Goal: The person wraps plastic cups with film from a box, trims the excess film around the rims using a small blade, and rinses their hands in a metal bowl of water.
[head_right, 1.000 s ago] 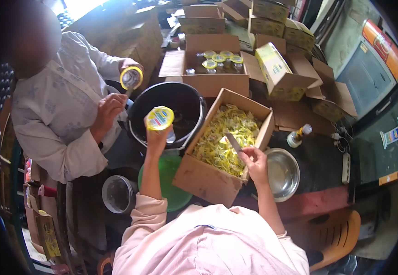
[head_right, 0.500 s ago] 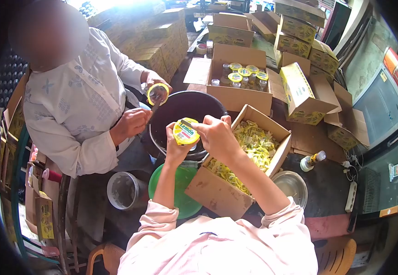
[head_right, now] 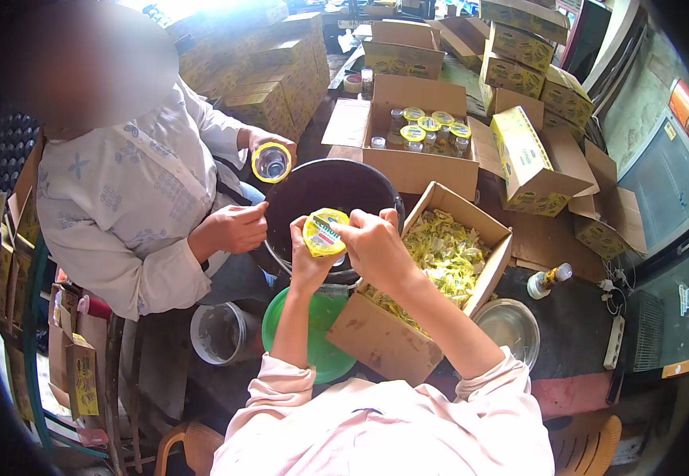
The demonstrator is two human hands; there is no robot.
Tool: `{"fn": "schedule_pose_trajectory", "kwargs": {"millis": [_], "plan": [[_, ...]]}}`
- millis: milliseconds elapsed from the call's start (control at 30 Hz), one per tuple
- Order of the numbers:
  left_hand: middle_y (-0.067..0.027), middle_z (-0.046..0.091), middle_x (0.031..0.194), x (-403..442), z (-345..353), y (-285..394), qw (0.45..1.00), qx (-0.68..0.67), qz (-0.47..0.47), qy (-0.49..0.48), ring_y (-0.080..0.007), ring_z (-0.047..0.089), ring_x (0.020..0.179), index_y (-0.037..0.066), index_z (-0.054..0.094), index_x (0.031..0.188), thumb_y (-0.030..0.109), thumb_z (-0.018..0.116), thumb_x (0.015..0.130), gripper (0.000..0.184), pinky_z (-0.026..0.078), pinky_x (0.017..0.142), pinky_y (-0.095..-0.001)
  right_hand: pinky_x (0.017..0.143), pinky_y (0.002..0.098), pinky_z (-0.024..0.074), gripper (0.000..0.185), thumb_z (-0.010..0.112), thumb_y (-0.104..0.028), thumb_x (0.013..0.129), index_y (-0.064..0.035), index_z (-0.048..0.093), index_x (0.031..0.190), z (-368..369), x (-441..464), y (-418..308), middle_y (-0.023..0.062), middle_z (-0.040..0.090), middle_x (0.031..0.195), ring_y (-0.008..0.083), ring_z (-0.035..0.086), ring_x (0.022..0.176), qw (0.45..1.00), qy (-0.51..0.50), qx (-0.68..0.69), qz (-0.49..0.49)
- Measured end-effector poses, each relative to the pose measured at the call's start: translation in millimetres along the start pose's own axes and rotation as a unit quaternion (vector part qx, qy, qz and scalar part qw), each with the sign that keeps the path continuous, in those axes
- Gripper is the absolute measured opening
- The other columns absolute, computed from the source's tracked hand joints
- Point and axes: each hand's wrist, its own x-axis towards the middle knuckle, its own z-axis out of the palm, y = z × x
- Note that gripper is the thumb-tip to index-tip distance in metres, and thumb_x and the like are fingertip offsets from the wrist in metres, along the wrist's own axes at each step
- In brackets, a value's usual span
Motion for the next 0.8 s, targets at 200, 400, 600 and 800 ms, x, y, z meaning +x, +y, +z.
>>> {"fn": "schedule_pose_trajectory", "kwargs": {"millis": [200,400,600,800], "plan": [[-0.0085,0.051,0.099,5,-1,1,1.000,0.006,-0.011,-0.006,-0.0149,0.055,0.091,0.003,0.031,0.107,0.010,0.081,0.059,0.069,0.046,0.079,-0.0270,0.071,0.0341,0.0299,0.025,0.058,-0.003,0.070,-0.0085,0.065,0.093,2,7,0,0.0066,0.053,0.073,0.0211,0.054,0.069,1.000,-0.018,0.006,0.012],[-0.0080,0.050,0.100,6,2,1,0.997,-0.056,-0.039,-0.025,-0.0146,0.054,0.094,0.004,0.029,0.108,0.007,0.080,0.061,0.069,0.046,0.080,-0.0262,0.073,0.0344,0.0304,0.028,0.058,-0.002,0.071,-0.0101,0.063,0.097,7,4,5,0.0055,0.051,0.072,0.0211,0.054,0.066,1.000,-0.015,-0.011,-0.001],[-0.0088,0.049,0.103,6,0,-9,0.997,-0.064,-0.033,-0.036,-0.0157,0.053,0.095,0.004,0.027,0.110,0.006,0.078,0.062,0.070,0.045,0.083,-0.0276,0.070,0.0349,0.0299,0.027,0.058,-0.002,0.072,-0.0104,0.063,0.096,8,-1,6,0.0061,0.050,0.071,0.0214,0.053,0.065,1.000,-0.026,-0.007,0.006],[-0.0076,0.048,0.103,1,-3,-13,0.997,-0.063,-0.034,-0.024,-0.0144,0.052,0.097,0.005,0.028,0.111,0.002,0.076,0.062,0.070,0.045,0.083,-0.0266,0.074,0.0359,0.0306,0.026,0.058,-0.003,0.073,-0.0119,0.064,0.097,12,-4,3,0.0055,0.049,0.071,0.0207,0.053,0.065,0.999,-0.033,-0.022,0.003]]}}
